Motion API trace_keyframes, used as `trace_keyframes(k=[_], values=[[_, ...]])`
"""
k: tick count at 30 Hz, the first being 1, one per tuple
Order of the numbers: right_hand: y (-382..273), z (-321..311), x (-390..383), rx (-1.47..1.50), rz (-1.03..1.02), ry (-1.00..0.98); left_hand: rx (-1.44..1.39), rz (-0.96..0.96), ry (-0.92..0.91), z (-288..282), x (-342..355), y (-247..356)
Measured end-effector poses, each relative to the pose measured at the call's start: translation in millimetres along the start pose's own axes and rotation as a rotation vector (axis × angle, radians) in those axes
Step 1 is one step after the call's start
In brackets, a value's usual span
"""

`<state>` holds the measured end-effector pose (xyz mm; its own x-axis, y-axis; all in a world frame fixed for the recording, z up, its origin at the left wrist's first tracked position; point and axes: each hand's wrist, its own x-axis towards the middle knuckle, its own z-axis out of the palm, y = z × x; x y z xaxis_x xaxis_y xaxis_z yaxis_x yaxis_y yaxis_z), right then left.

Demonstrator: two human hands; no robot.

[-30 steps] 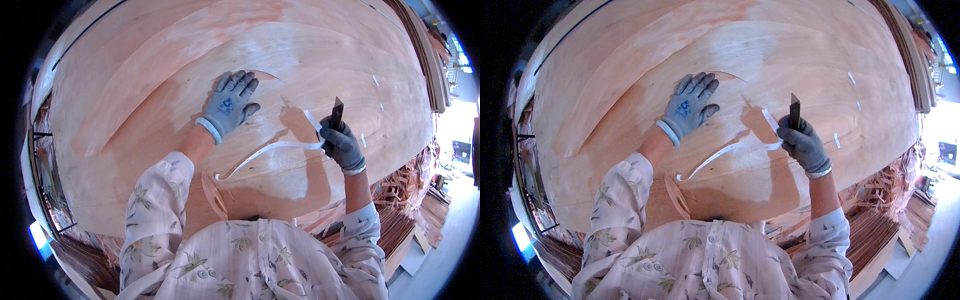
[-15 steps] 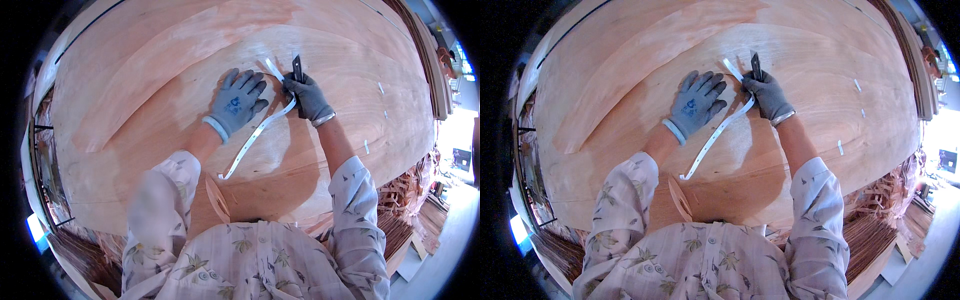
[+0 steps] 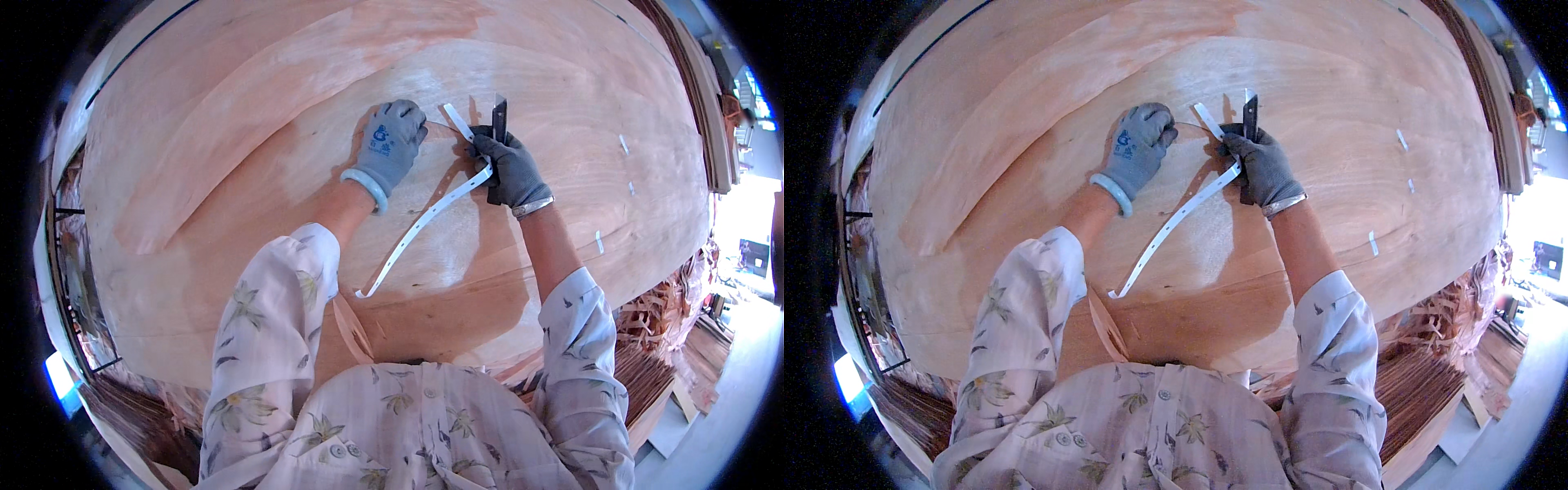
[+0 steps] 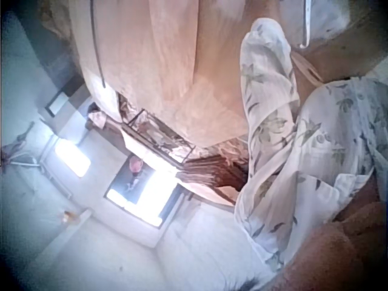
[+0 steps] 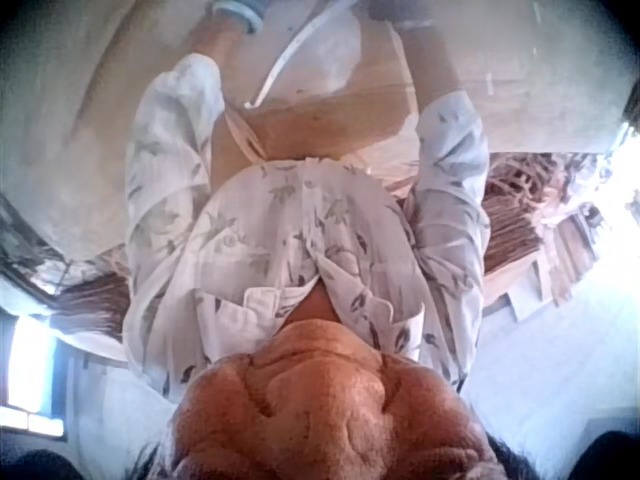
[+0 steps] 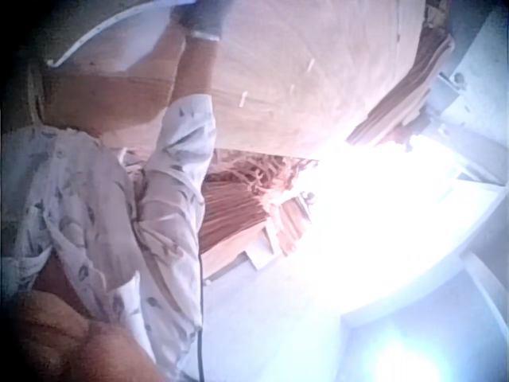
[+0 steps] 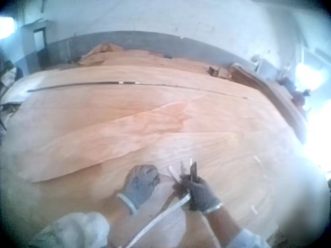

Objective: The person prepares veneer sheets by trimming edges with a utility knife and aligning them on a large stack. The person then uses a long rod to adjust the position of a large wooden sheet and continues trimming and handling pieces of veneer.

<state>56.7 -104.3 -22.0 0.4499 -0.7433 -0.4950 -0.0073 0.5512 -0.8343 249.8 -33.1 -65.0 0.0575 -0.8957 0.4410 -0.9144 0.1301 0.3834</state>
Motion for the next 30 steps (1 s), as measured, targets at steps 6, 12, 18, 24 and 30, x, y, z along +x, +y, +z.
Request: trace_keyframes(k=[6,12,18,24,30], values=[[-4,3,4,-0.143,-0.073,-0.086,0.079,-0.015,-0.056,1,3,7],[2,4,11,-0.219,-0.048,-0.019,0.073,0.075,0.08,3,2,9],[12,-4,23,-0.613,-0.146,0.043,0.282,0.093,-0.251,-13,1,16],[18,-31,31,-0.878,-0.252,0.11,0.22,0.193,-0.152,-5,10,28],[-4,-42,6,-1.267,-0.431,0.217,-0.215,0.414,-0.105,-16,50,66]])
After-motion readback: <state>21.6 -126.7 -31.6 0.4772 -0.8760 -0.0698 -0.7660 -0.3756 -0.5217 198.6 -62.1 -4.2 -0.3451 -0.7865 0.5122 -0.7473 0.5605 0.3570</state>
